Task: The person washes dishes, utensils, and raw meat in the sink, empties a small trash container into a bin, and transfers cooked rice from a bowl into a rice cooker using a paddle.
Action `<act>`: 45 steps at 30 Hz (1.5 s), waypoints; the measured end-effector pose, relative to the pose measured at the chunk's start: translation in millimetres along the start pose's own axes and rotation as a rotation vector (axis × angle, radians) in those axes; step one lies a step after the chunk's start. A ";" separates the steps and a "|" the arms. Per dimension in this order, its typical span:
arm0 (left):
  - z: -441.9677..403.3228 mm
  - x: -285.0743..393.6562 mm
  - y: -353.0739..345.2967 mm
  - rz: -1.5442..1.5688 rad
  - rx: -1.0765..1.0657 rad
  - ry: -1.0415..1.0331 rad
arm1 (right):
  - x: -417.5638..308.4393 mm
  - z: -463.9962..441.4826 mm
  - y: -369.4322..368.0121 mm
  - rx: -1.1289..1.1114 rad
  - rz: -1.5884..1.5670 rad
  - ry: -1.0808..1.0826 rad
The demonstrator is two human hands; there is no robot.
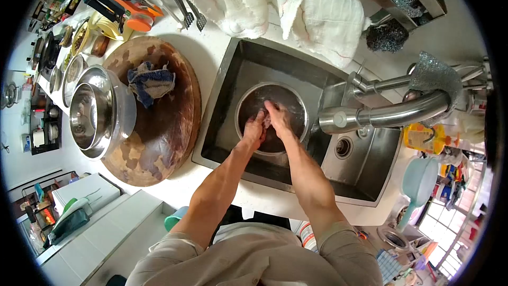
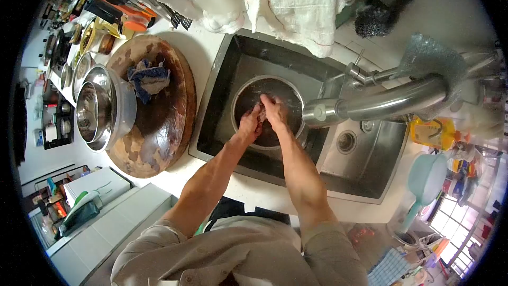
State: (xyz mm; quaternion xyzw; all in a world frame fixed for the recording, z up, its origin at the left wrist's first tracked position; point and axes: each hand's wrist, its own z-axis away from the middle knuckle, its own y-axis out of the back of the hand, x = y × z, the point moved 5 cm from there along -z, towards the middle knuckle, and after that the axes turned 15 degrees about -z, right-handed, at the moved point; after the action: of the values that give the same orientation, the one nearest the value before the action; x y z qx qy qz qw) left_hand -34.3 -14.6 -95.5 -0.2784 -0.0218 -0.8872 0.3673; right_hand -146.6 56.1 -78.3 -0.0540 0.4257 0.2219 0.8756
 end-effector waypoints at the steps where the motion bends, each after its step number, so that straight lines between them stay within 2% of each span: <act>1: -1.6 -1.0 -2.9 0.010 -0.031 -0.044 | 3.7 -0.2 4.3 0.039 -0.141 -0.003; 2: -5.2 2.2 -5.5 0.018 -0.062 -0.095 | 4.6 -3.0 6.9 0.076 -0.284 0.001; 4: 14.5 11.1 -11.5 0.090 -0.024 -0.118 | 17.4 2.0 1.7 0.041 -0.289 0.019; 6: 18.1 16.3 -18.5 0.313 -0.171 -0.049 | 23.9 9.8 -0.9 -0.025 -0.288 0.066; 7: 8.4 11.5 -20.9 0.580 -0.245 0.073 | 10.5 27.5 -0.3 0.001 0.011 0.186; 8: -10.4 7.5 -16.4 0.677 -0.278 0.063 | -1.2 48.2 0.2 0.005 0.264 0.290; 10: -14.4 7.1 -11.4 0.582 -0.233 0.051 | -4.6 73.2 -2.2 0.012 0.354 0.520; 11: -15.9 9.9 -11.4 0.585 -0.234 0.044 | -9.9 86.9 -5.7 -0.002 0.361 0.710; 14: -19.5 5.5 -2.6 0.277 -0.046 -0.052 | -13.3 109.0 -14.8 0.050 0.325 0.837; 15: -23.0 -0.3 0.1 0.192 -0.005 -0.037 | -12.4 104.5 -14.0 0.049 0.328 0.835; 17: -28.2 -11.7 0.9 0.109 0.021 0.016 | -9.2 79.9 -9.6 0.053 0.289 0.612; 18: -25.2 -13.3 -0.4 0.127 0.003 0.039 | 2.8 52.9 -3.9 0.082 0.293 0.570; 20: -6.2 -1.1 -13.7 0.313 -0.086 0.002 | 4.6 14.0 11.7 0.192 0.550 0.311; 21: -5.7 -2.0 -16.9 0.304 -0.089 0.002 | 37.3 -20.7 24.3 0.155 0.304 0.300; 22: -7.5 -1.6 -21.7 0.274 -0.145 -0.003 | 28.2 -21.8 23.5 0.117 0.057 0.292; 23: -8.2 -1.9 -23.2 0.248 -0.198 -0.006 | 29.9 -15.7 25.7 0.153 -0.174 0.179; 24: -12.4 -3.1 -21.0 0.247 -0.198 -0.007 | 34.9 -14.4 20.1 0.154 -0.175 0.180; 25: -20.6 -8.4 -17.8 0.323 -0.167 0.023 | 33.1 -5.7 10.9 0.054 -0.177 0.134; 27: -45.6 -25.7 -12.0 0.409 -0.097 0.104 | 17.6 37.7 1.0 0.014 -0.079 0.135; 28: -47.1 -19.1 -15.0 0.453 -0.112 0.079 | 2.2 65.2 -5.2 -0.005 -0.031 0.137; 30: -23.9 -2.9 -16.0 0.481 -0.071 0.030 | -9.4 91.9 -14.4 -0.061 0.205 0.309; 31: -19.3 0.4 -15.4 0.479 -0.071 0.029 | -15.3 102.1 -17.9 -0.031 0.246 0.524; 33: -3.8 3.1 -22.7 0.460 -0.176 -0.008 | -15.6 95.7 -10.5 0.039 0.250 0.460; 34: 22.5 14.7 -37.7 0.487 -0.367 0.033 | -20.3 83.9 -3.7 0.101 0.255 0.412; 35: 21.4 5.0 -42.3 0.371 -0.365 0.024 | -15.3 62.7 3.2 0.133 0.329 0.463; 36: 19.0 -4.2 -44.8 0.253 -0.361 0.016 | -12.1 46.8 10.9 0.163 0.483 0.372; 37: 67.1 29.0 -47.6 0.047 -0.259 0.013 | -7.1 28.8 15.6 0.160 0.557 0.336; 38: 53.8 13.4 -45.4 0.048 -0.242 -0.004 | 0.9 12.9 18.9 0.156 0.633 0.296; 40: 37.0 -0.8 -44.5 -0.028 -0.281 -0.080 | 18.4 -11.5 32.1 0.214 0.415 0.128; 41: 24.7 -6.5 -46.7 -0.027 -0.286 -0.080 | 30.1 -17.7 37.6 0.343 0.336 0.088; 42: 8.0 -15.0 -45.2 -0.028 -0.209 -0.076 | 31.9 -13.3 37.3 0.347 0.338 0.086; 44: 0.7 -8.7 -43.3 -0.025 -0.143 -0.072 | 43.5 7.0 26.4 0.225 -0.396 -0.067; 45: 3.8 1.6 -40.0 0.083 -0.186 0.016 | 3.8 45.3 12.8 0.124 -0.361 0.032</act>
State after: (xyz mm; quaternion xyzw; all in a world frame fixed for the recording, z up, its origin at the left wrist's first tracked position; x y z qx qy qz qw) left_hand -59.9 14.5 -84.9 -0.3047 0.0751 -0.8716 0.3766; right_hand -117.4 81.7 -51.4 -0.0788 0.4359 0.0337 0.8959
